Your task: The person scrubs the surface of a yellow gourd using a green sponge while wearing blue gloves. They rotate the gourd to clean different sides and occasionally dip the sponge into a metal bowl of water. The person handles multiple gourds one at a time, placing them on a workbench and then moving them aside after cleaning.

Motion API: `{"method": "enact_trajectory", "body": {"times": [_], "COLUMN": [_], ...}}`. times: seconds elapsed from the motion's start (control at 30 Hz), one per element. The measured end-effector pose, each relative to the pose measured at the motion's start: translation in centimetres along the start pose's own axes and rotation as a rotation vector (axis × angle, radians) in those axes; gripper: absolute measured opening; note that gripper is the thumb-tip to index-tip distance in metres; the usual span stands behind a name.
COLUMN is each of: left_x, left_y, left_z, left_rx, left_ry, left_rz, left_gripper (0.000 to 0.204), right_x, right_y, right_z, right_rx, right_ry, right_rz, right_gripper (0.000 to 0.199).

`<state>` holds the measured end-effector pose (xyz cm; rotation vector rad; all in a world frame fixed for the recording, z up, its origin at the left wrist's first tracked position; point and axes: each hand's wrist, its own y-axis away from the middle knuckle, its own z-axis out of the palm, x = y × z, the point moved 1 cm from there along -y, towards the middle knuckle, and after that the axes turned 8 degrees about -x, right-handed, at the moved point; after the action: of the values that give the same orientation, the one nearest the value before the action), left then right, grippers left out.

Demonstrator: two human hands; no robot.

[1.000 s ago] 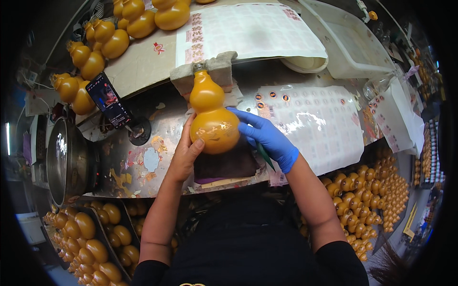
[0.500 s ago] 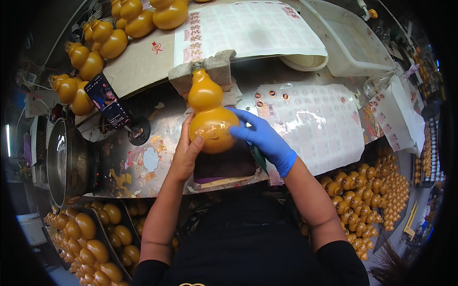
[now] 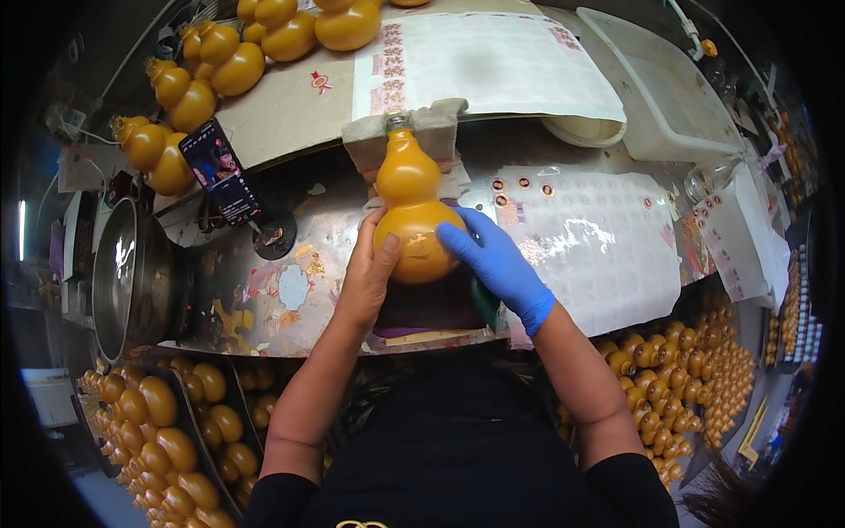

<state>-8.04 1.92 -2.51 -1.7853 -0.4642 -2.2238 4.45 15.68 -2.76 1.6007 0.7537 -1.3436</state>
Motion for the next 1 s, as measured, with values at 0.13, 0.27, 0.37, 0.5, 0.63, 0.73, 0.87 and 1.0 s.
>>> {"method": "enact_trajectory", "body": {"times": [0.13, 0.27, 0.37, 0.5, 0.63, 0.73, 0.87, 1.0], "left_x": [-0.6, -0.9, -0.9, -0.9, -1.3, -1.5, -0.5, -0.2], "left_y": [-0.1, 0.0, -0.1, -0.1, -0.3, -0.7, -1.1, -0.9], "left_z": [-0.1, -0.2, -0.1, -0.2, -0.7, -1.1, -0.7, 0.2], "left_rx": [0.034, 0.046, 0.058, 0.07, 0.097, 0.131, 0.102, 0.097], "left_ry": [0.07, 0.077, 0.047, 0.021, 0.016, 0.073, 0.194, 0.096], "left_rz": [0.006, 0.006, 0.016, 0.013, 0.014, 0.008, -0.002, 0.002], "left_gripper": [0.064, 0.064, 0.064, 0.06, 0.055, 0.054, 0.053, 0.052], "right_x": [0.2, 0.5, 0.8, 0.5, 1.2, 1.9, 0.9, -0.2], "right_y": [-0.2, -0.1, -0.2, -0.1, -0.3, -0.6, -0.8, -0.8], "right_z": [0.0, -0.1, -0.1, -0.1, 0.0, -0.1, 0.0, -0.2], "right_rx": [-0.029, -0.048, -0.043, -0.041, -0.02, 0.001, 0.026, -0.007], "right_ry": [-0.106, -0.191, -0.251, -0.286, -0.297, -0.3, -0.113, 0.008], "right_rz": [-0.02, -0.029, -0.034, -0.017, -0.053, -0.081, -0.054, -0.018], "right_gripper": [0.069, 0.068, 0.065, 0.059, 0.055, 0.055, 0.054, 0.054]}}
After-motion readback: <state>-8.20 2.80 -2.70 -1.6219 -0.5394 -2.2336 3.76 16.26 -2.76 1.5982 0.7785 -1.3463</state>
